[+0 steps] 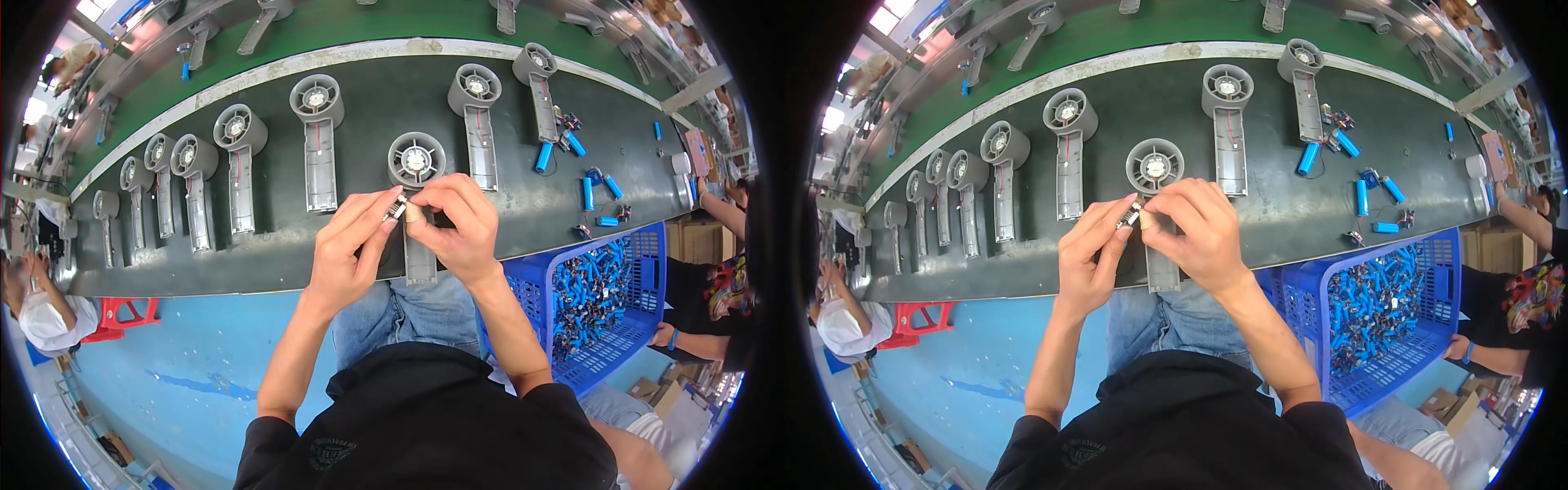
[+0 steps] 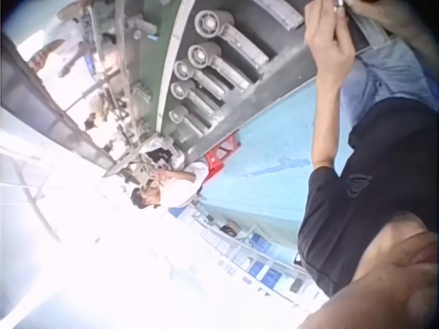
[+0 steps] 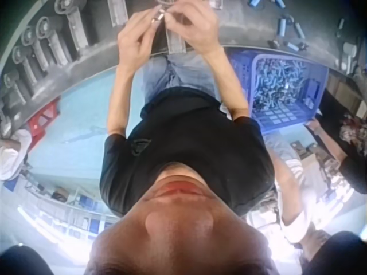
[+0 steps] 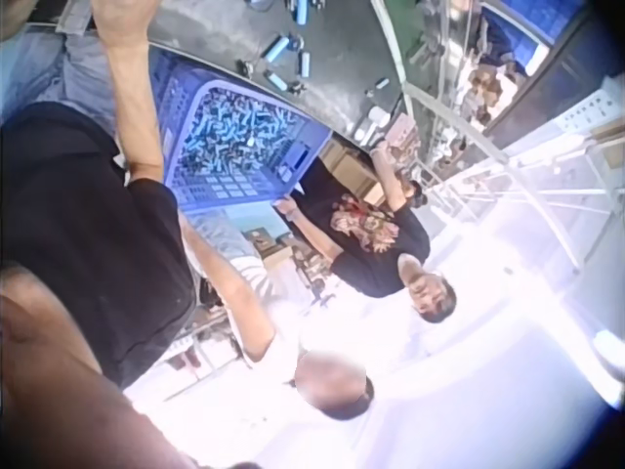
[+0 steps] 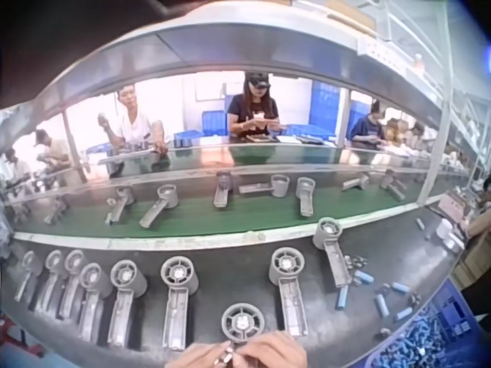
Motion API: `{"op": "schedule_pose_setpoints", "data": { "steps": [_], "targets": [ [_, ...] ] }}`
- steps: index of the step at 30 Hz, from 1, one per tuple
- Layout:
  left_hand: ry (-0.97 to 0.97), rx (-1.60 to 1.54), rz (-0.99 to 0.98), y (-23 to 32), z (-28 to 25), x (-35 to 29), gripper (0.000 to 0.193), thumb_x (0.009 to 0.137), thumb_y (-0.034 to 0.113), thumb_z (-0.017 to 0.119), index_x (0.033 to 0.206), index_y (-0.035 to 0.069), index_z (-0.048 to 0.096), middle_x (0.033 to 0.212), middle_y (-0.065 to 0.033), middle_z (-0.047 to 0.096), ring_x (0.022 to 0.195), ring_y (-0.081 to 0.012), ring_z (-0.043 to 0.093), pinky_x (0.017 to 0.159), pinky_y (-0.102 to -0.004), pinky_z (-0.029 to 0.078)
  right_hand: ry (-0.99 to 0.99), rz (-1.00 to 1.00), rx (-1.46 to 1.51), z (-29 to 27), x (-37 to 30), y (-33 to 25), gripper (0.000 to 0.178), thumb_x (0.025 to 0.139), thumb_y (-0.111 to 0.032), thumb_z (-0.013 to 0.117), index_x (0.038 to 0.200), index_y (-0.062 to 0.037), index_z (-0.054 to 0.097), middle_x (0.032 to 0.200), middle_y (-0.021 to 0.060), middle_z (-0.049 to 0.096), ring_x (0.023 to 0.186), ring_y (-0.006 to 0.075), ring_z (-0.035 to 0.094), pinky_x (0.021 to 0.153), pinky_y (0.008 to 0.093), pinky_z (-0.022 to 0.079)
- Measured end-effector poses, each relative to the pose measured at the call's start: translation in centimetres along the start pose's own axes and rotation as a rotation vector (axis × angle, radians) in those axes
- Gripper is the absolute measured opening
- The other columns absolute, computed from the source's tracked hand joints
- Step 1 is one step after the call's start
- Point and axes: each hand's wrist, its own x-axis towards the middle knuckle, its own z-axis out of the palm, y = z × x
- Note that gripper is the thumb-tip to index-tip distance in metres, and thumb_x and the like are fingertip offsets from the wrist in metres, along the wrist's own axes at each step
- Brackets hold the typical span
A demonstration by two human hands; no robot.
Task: Manual assembly of small electronic components on a factory production line.
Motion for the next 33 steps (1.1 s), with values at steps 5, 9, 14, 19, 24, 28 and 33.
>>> {"op": "schedule_pose_setpoints", "data": {
  "steps": [5, 9, 14, 19, 24, 28, 33],
  "targets": [
    [-0.015, -0.052, -0.034, 0.0, -0.1, -0.3, 0.036, 0.085, -0.010, 0.061, 0.121, -0.005, 0.063, 0.107, -0.0175, 0.067, 0.091, -0.0304, 0.063, 0.080, -0.0343, 0.051, -0.003, -0.043, 0.024, 0.4, -0.2, 0.1, 0.020, 0.067, 0.005, 0.077, 0.082, -0.0015, 0.066, 0.082, 0.0078, 0.063, 0.069, 0.0215, 0.060, 0.057, 0.0308, 0.049],
    [-0.054, -0.117, -0.101, -0.1, -0.4, -0.3, 0.032, 0.090, -0.006, 0.057, 0.121, -0.005, 0.063, 0.106, -0.0163, 0.066, 0.086, -0.0238, 0.061, 0.075, -0.0306, 0.049, -0.015, -0.088, 0.012, 0.3, -0.1, 0.2, 0.021, 0.067, 0.006, 0.077, 0.083, -0.0013, 0.066, 0.083, 0.0080, 0.064, 0.069, 0.0221, 0.061, 0.058, 0.0311, 0.049],
    [-0.101, -0.163, -0.110, -0.5, -0.7, 0.2, 0.030, 0.094, -0.002, 0.054, 0.122, -0.004, 0.064, 0.104, -0.0137, 0.065, 0.078, -0.0151, 0.057, 0.067, -0.0262, 0.047, -0.011, -0.108, 0.009, 0.2, 0.1, 0.7, 0.021, 0.067, 0.005, 0.077, 0.084, -0.0018, 0.066, 0.083, 0.0077, 0.064, 0.070, 0.0218, 0.061, 0.059, 0.0311, 0.049],
    [-0.084, -0.163, -0.139, -0.6, -0.9, 0.7, 0.034, 0.089, -0.007, 0.058, 0.123, -0.003, 0.063, 0.105, -0.0166, 0.067, 0.090, -0.0268, 0.063, 0.080, -0.0316, 0.050, -0.051, -0.134, 0.004, -0.2, 1.0, 0.5, 0.021, 0.068, 0.003, 0.079, 0.085, -0.0023, 0.067, 0.082, 0.0071, 0.064, 0.070, 0.0219, 0.061, 0.059, 0.0308, 0.049],
    [-0.014, -0.210, -0.207, 0.3, -0.6, -0.1, 0.033, 0.093, -0.006, 0.054, 0.124, -0.002, 0.062, 0.104, -0.0140, 0.064, 0.088, -0.0199, 0.062, 0.078, -0.0286, 0.049, -0.130, 0.522, -0.145, -2.2, -2.2, -5.0, 0.025, 0.080, -0.009, 0.079, 0.101, -0.0028, 0.066, 0.069, 0.0015, 0.057, 0.054, 0.0069, 0.046, 0.047, 0.0235, 0.033],
    [0.002, -0.454, -0.367, 0.8, 0.1, 0.2, 0.029, 0.102, 0.004, 0.045, 0.126, -0.003, 0.058, 0.107, -0.0106, 0.060, 0.079, -0.0129, 0.063, 0.075, -0.0270, 0.051, -0.283, 0.871, -0.008, -2.5, -2.5, -5.7, 0.013, 0.091, -0.010, 0.069, 0.097, 0.0013, 0.066, 0.062, -0.0054, 0.053, 0.056, 0.0006, 0.043, 0.048, 0.0215, 0.030],
    [0.149, -0.692, -0.449, 2.3, -2.7, 6.8, 0.031, 0.104, 0.020, 0.045, 0.123, 0.001, 0.059, 0.097, -0.0083, 0.063, 0.055, -0.0080, 0.056, 0.052, -0.0216, 0.044, -0.328, 0.782, 0.043, -2.9, 6.4, -5.3, 0.012, 0.095, -0.011, 0.063, 0.090, -0.0008, 0.067, 0.067, -0.0064, 0.055, 0.058, -0.0001, 0.039, 0.050, 0.0201, 0.028]
  ]
}}
